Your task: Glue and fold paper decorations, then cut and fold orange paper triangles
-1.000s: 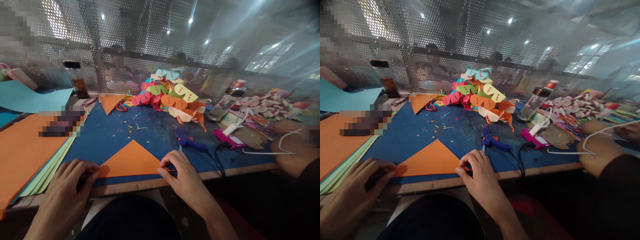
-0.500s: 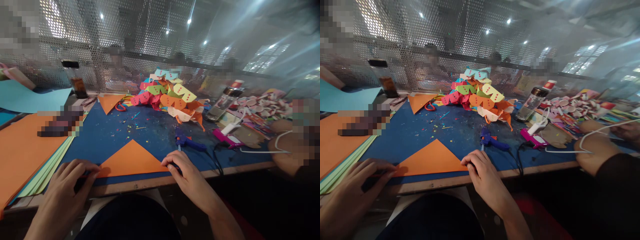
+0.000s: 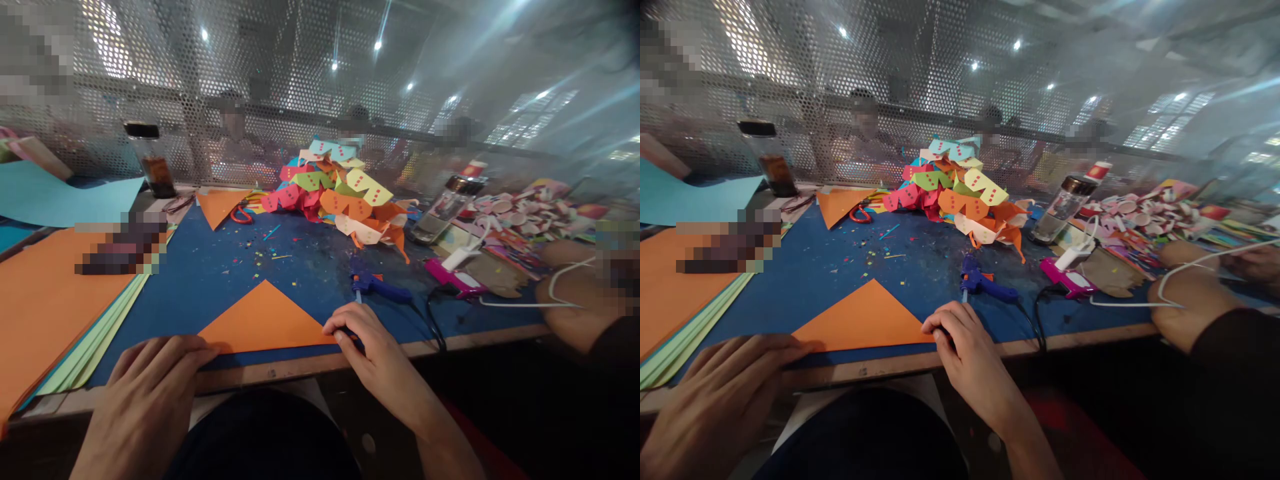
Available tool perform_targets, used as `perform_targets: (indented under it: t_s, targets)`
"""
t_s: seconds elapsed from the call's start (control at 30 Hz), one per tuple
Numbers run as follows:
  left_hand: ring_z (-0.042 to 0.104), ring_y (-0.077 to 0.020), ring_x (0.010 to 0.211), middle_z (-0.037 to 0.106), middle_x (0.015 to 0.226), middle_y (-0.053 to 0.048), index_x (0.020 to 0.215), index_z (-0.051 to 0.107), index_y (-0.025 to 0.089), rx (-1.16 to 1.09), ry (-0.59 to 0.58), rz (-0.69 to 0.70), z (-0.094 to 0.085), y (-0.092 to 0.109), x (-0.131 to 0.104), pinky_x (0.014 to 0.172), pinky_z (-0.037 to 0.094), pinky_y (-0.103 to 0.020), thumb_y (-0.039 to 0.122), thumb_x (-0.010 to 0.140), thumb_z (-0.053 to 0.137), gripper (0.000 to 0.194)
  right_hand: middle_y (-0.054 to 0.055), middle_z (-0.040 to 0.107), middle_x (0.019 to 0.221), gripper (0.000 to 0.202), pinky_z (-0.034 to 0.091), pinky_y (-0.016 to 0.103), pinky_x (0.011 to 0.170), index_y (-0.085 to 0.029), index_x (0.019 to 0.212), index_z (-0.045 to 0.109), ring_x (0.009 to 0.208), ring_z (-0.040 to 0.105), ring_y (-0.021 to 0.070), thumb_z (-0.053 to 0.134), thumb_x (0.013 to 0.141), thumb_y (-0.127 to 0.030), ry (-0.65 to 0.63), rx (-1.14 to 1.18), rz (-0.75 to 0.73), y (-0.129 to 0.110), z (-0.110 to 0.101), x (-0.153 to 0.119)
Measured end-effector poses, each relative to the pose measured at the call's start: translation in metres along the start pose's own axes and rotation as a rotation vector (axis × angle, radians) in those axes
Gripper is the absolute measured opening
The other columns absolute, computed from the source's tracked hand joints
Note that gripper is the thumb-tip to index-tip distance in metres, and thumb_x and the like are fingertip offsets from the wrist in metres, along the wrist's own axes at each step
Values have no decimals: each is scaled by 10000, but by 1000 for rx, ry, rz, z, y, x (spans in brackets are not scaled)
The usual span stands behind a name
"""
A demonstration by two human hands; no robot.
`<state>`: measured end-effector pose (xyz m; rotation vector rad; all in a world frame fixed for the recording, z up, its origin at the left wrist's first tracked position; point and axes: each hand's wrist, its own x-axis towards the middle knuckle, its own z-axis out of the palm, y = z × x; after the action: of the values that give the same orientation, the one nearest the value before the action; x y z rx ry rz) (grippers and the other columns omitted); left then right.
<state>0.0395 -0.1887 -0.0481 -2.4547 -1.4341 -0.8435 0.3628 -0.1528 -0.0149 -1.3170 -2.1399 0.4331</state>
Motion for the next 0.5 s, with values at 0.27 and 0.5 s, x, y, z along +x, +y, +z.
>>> perform_targets:
  t_s: [0.27,0.5]
  targets:
    - [681,-314,1002,713,1161,-76,1351,575,314,81,-65,80,7,12,-14,846,519,-470,462,997,464,399,47,605,1008,258,489,389,888,-244,961,573,1003,571,212,418,945,-38,20,-14,-9,-1,2,0]
    - [671,-283,1032,685,1172,-145,1265,589,128,123,61,135,12,30,-2,856,546,-391,451,1020,429,435,35,594,1008,259,478,376,890,-242,959,571,1004,565,202,430,940,-26,18,1,-3,-1,2,-1]
